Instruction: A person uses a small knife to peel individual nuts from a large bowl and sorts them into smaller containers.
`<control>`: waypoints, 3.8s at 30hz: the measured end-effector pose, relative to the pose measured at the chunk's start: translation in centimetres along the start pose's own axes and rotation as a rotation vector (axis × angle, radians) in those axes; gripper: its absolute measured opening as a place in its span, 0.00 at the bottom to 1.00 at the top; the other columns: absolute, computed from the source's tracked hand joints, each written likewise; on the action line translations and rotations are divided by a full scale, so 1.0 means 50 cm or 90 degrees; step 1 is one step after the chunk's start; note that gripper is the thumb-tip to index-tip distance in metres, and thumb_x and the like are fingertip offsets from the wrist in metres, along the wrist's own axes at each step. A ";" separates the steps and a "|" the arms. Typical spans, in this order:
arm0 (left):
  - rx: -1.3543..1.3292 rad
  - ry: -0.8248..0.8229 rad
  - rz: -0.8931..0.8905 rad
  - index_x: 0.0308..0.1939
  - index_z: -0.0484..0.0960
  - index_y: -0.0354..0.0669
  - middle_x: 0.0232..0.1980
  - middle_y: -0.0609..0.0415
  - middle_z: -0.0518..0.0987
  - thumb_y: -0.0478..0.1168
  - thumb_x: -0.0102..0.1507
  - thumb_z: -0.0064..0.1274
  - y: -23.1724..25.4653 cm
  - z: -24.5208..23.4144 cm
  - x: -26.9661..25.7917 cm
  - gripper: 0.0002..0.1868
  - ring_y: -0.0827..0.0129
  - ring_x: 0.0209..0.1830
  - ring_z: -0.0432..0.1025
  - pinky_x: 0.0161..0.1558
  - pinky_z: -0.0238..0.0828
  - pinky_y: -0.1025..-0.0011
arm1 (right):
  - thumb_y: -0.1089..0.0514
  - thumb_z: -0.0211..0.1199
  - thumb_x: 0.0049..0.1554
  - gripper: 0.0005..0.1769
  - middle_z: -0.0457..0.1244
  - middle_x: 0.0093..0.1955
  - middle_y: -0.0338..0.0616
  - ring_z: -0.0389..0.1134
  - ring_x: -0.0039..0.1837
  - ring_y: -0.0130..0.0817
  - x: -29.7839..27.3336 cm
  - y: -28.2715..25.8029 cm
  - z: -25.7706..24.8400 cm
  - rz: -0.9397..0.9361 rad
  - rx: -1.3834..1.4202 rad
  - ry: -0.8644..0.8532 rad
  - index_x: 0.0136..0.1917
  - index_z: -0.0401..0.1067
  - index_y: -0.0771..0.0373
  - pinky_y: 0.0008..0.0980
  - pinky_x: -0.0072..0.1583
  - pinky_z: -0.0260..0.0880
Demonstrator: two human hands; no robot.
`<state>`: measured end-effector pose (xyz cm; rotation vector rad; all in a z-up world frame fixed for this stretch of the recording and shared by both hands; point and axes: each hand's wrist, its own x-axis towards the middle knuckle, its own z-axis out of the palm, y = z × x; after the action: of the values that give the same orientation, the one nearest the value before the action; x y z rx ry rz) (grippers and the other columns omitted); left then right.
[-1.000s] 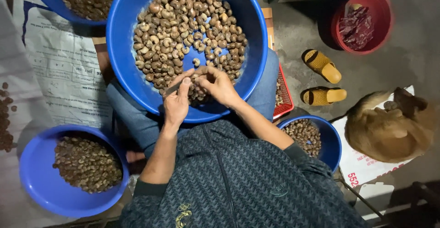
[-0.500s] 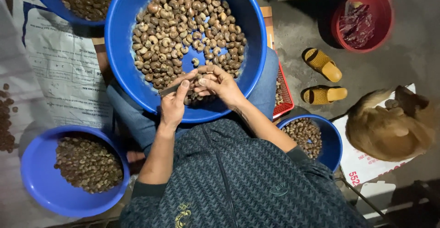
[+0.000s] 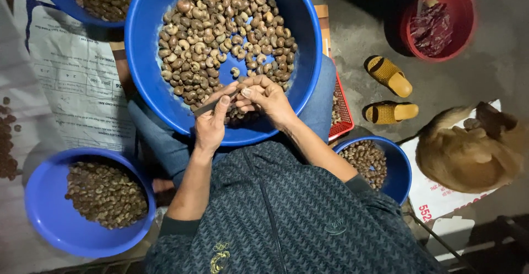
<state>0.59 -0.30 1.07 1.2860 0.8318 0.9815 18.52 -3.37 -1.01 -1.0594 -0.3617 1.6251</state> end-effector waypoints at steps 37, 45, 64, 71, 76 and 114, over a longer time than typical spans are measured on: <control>-0.048 0.039 0.065 0.59 0.83 0.39 0.63 0.41 0.79 0.40 0.77 0.46 -0.011 0.008 -0.002 0.13 0.52 0.67 0.71 0.64 0.72 0.50 | 0.67 0.71 0.61 0.13 0.70 0.47 0.58 0.74 0.49 0.42 -0.030 0.008 0.028 -0.348 -0.468 0.046 0.56 0.69 0.69 0.41 0.45 0.77; -0.077 0.073 0.109 0.57 0.84 0.35 0.58 0.39 0.83 0.36 0.74 0.48 -0.024 0.010 -0.001 0.12 0.51 0.63 0.75 0.62 0.75 0.52 | 0.67 0.70 0.62 0.13 0.70 0.46 0.59 0.74 0.48 0.44 -0.026 0.002 0.033 -0.336 -0.479 0.038 0.57 0.69 0.68 0.42 0.43 0.77; -0.011 0.083 0.165 0.55 0.85 0.33 0.57 0.40 0.83 0.35 0.74 0.50 -0.004 0.020 0.007 0.11 0.47 0.65 0.72 0.66 0.70 0.45 | 0.59 0.62 0.65 0.19 0.69 0.56 0.59 0.75 0.56 0.42 -0.011 0.001 0.002 -0.099 -0.120 -0.014 0.66 0.69 0.72 0.41 0.57 0.81; 0.087 0.062 0.178 0.53 0.87 0.37 0.58 0.41 0.82 0.38 0.71 0.56 -0.034 0.026 -0.001 0.11 0.43 0.66 0.72 0.69 0.65 0.45 | 0.44 0.58 0.61 0.36 0.65 0.62 0.59 0.72 0.62 0.44 -0.008 -0.013 -0.002 0.036 0.054 -0.029 0.71 0.64 0.74 0.49 0.69 0.73; 0.137 0.083 0.147 0.55 0.87 0.40 0.58 0.44 0.83 0.39 0.73 0.54 -0.032 0.020 0.000 0.11 0.44 0.66 0.72 0.67 0.68 0.45 | 0.66 0.58 0.59 0.25 0.69 0.60 0.57 0.75 0.59 0.44 -0.013 -0.011 0.001 0.029 -0.018 -0.022 0.70 0.67 0.72 0.43 0.64 0.77; 0.039 0.111 0.045 0.54 0.85 0.37 0.51 0.43 0.86 0.37 0.75 0.48 -0.004 0.021 -0.007 0.11 0.58 0.47 0.82 0.50 0.82 0.60 | 0.44 0.59 0.61 0.28 0.69 0.53 0.66 0.72 0.52 0.68 -0.600 0.187 -0.849 0.393 -0.888 0.633 0.66 0.71 0.66 0.65 0.54 0.71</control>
<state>1.45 -1.01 0.96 1.3023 0.9609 1.1450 45.72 -45.50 -17.63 -3.0711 -0.4930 0.9208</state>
